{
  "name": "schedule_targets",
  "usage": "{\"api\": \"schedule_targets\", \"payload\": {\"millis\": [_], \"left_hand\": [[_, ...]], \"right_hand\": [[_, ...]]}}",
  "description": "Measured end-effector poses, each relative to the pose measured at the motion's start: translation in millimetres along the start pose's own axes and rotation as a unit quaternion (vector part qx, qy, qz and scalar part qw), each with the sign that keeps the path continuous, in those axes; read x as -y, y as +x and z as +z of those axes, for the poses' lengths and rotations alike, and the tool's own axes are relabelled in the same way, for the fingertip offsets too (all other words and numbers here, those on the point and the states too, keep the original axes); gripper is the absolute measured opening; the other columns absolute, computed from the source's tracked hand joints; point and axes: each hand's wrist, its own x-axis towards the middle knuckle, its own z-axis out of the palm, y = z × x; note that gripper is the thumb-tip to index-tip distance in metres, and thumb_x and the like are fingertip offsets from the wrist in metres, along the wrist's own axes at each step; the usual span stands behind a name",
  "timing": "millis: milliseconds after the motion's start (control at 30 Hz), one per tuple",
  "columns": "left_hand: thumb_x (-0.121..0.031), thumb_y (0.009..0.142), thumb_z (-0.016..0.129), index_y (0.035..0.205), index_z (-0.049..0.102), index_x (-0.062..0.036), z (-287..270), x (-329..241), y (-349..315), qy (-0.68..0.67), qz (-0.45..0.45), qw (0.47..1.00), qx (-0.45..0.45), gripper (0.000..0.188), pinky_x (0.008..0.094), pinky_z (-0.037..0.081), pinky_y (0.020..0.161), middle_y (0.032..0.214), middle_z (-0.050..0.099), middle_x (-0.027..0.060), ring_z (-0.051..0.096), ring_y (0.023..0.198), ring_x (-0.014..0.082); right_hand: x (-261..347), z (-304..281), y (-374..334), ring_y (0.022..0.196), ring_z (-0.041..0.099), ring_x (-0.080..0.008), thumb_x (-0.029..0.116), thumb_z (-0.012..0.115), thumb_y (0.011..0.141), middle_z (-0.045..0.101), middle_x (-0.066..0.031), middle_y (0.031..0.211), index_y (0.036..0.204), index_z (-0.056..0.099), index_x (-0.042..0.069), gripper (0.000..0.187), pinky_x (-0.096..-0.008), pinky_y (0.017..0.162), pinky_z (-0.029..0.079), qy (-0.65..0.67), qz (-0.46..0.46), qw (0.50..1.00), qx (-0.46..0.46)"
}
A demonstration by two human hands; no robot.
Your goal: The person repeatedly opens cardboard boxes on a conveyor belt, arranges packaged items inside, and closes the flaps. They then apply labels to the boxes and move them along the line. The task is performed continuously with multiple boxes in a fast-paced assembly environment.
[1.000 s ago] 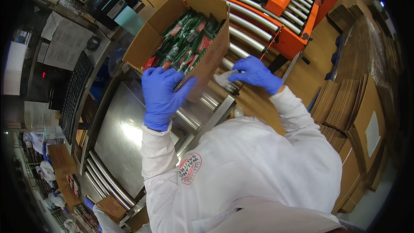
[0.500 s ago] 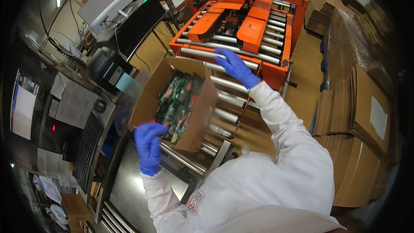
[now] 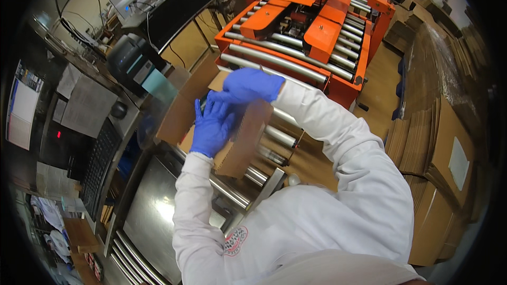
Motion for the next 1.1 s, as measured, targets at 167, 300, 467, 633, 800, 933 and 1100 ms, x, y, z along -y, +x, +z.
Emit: {"api": "schedule_targets", "payload": {"millis": [167, 300, 467, 633, 800, 933, 1100], "left_hand": [[-0.035, 0.091, 0.043, 0.140, 0.038, -0.0193, 6.1, 13.0, 12.9, 0.008, -0.005, 0.997, 0.072, 0.051, 0.0581, -0.001, 0.110, 0.146, 0.034, 0.0066, 0.028, 0.137, 0.0238], [-0.039, 0.093, 0.039, 0.140, 0.038, -0.0221, 12.0, 22.9, 6.1, 0.047, -0.002, 0.995, 0.084, 0.049, 0.0604, -0.001, 0.109, 0.145, 0.035, 0.0031, 0.030, 0.136, 0.0215], [-0.038, 0.095, 0.038, 0.137, 0.042, -0.0226, -10.5, 25.0, -5.5, 0.072, 0.048, 0.996, 0.002, 0.045, 0.0619, 0.001, 0.109, 0.143, 0.039, 0.0016, 0.031, 0.135, 0.0235], [-0.039, 0.093, 0.043, 0.131, 0.050, -0.0263, -108.6, 46.8, 46.3, 0.269, 0.026, 0.959, 0.079, 0.040, 0.0498, 0.016, 0.111, 0.138, 0.046, 0.0002, 0.032, 0.134, 0.0232], [-0.040, 0.095, 0.040, 0.137, 0.040, -0.0115, -51.8, 77.6, 8.4, 0.070, -0.097, 0.993, -0.021, 0.051, 0.0494, 0.016, 0.109, 0.141, 0.040, 0.0100, 0.029, 0.135, 0.0271], [-0.053, 0.094, 0.032, 0.140, 0.034, -0.0056, -8.5, 17.6, 6.9, -0.048, -0.113, 0.981, 0.153, 0.066, 0.0533, 0.008, 0.111, 0.145, 0.035, 0.0128, 0.022, 0.138, 0.0337], [-0.065, 0.086, 0.041, 0.142, 0.028, -0.0026, 9.4, 25.0, -1.5, -0.300, -0.184, 0.936, -0.014, 0.085, 0.0524, 0.012, 0.110, 0.139, 0.040, 0.0188, 0.026, 0.136, 0.0320]], "right_hand": [[-27.7, 81.7, 55.6, 0.067, 0.060, -0.0346, 0.039, 0.046, 0.092, 0.062, -0.0137, 0.071, 0.077, 0.064, 0.007, 0.039, -0.0415, 0.066, 0.049, 0.214, -0.086, 0.897, -0.378], [-22.2, 83.4, 59.3, 0.080, 0.059, -0.0270, 0.024, 0.054, 0.084, 0.061, -0.0068, 0.082, 0.088, 0.062, 0.011, 0.015, -0.0411, 0.081, 0.044, -0.053, -0.180, 0.854, -0.485], [-5.9, 100.9, -2.4, 0.127, 0.039, -0.0325, 0.042, 0.047, 0.091, 0.047, -0.0149, 0.132, 0.133, 0.043, 0.013, 0.052, -0.0520, 0.108, 0.018, 0.097, -0.064, 0.898, -0.423], [6.8, 114.8, -1.0, 0.139, 0.018, -0.0355, 0.063, 0.038, 0.087, 0.029, -0.0198, 0.147, 0.145, 0.027, 0.010, 0.079, -0.0581, 0.109, 0.005, -0.053, 0.070, 0.986, -0.140], [16.2, 126.8, 0.5, 0.140, 0.016, -0.0344, 0.057, 0.044, 0.086, 0.023, -0.0208, 0.148, 0.145, 0.025, 0.012, 0.077, -0.0606, 0.108, 0.006, -0.056, 0.028, 0.978, -0.197], [9.8, 121.7, -4.2, 0.140, 0.016, -0.0340, 0.046, 0.054, 0.082, 0.019, -0.0187, 0.150, 0.145, 0.024, 0.014, 0.077, -0.0600, 0.109, 0.008, -0.062, -0.011, 0.967, -0.246], [3.3, 114.2, 28.5, 0.138, 0.025, -0.0260, 0.034, 0.047, 0.088, 0.028, -0.0134, 0.148, 0.142, 0.030, 0.012, 0.061, -0.0463, 0.112, 0.017, -0.058, -0.094, 0.970, -0.219]]}}
